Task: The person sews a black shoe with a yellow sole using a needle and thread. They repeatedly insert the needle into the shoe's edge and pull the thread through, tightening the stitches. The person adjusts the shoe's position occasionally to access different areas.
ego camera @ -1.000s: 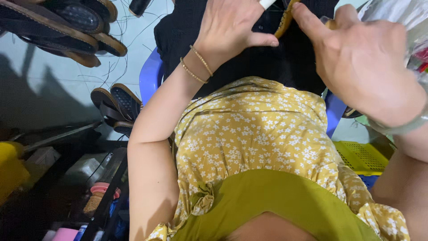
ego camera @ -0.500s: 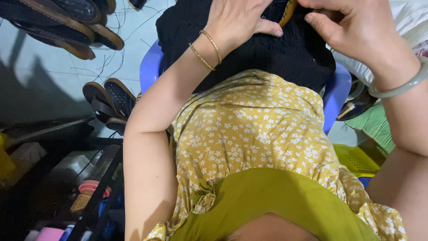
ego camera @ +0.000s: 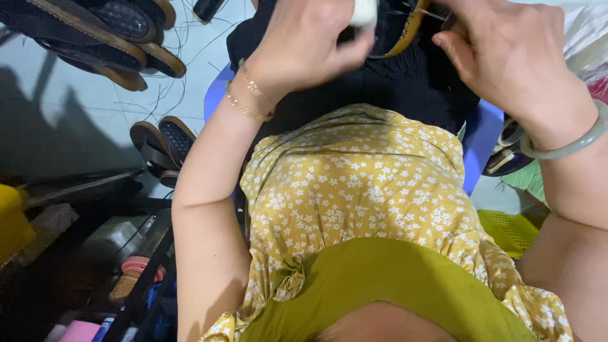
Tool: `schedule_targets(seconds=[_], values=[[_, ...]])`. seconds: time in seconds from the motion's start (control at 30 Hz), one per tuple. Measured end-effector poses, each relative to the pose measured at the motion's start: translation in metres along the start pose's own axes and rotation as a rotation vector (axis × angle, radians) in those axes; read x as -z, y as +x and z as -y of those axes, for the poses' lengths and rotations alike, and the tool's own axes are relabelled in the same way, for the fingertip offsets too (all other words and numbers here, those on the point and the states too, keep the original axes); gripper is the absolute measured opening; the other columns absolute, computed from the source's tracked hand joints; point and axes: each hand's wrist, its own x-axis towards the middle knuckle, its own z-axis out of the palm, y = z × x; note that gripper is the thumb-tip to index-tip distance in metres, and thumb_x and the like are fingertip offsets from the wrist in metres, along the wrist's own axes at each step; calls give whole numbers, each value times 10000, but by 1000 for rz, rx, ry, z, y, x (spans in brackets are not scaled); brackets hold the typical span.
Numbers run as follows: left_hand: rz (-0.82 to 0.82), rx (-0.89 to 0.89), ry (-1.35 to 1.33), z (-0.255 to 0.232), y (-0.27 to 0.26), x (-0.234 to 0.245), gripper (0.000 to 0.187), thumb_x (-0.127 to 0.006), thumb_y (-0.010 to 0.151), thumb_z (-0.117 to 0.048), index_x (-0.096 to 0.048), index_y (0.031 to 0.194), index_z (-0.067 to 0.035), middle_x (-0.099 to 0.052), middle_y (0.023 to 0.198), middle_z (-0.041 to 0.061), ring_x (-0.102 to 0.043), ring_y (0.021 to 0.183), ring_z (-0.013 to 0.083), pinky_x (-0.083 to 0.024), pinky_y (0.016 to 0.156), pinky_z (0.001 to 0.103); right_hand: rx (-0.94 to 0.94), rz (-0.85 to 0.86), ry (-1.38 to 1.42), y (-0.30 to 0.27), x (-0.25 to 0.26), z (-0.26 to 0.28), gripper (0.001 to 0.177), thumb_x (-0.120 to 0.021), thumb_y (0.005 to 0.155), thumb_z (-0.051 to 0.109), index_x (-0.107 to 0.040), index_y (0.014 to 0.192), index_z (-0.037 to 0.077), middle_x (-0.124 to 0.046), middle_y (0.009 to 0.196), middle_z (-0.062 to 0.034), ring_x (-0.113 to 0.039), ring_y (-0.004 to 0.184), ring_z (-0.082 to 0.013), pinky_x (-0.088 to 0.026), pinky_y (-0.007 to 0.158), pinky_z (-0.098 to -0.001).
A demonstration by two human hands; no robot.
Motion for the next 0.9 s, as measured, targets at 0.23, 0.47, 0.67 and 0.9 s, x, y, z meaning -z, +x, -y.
schedule_targets(seconds=[0.23,0.47,0.67,0.9], values=[[-73,25,498,5,-2,-40,376,-661,959,-432,-545,731,-157,-510,639,22,-506,534,242,-361,463,379,-143,84,-58,6,-7,15,293,-709,1077,295,-516,1151,87,-640,859,-110,-638,681,-368,-410,468,-439],[29,7,-702,-24,6,18,160,-715,968,-66,-612,862,-4,-611,1212,141,-640,1115,287,-460,970,379,-114,25,-72,-5,-22,4,362,-739,1133,439,-568,1236,137,-699,923,3,-691,764,-277,-467,538,-391],[-43,468,-1064,-9,1,-33,194,-589,977,-56,-658,1157,-34,-703,1136,56,-625,839,81,-603,756,231,-28,-81,66,-3,-29,-3,238,-780,1143,282,-623,1218,120,-665,945,-20,-653,829,-265,-475,672,-372],[-46,778,-1050,-17,7,-68,215,-692,822,-90,-527,958,-70,-667,679,33,-691,474,105,-558,438,218,-14,-105,119,-5,-40,-8,233,-782,1195,290,-631,1128,127,-641,921,-23,-643,832,-256,-456,679,-365]])
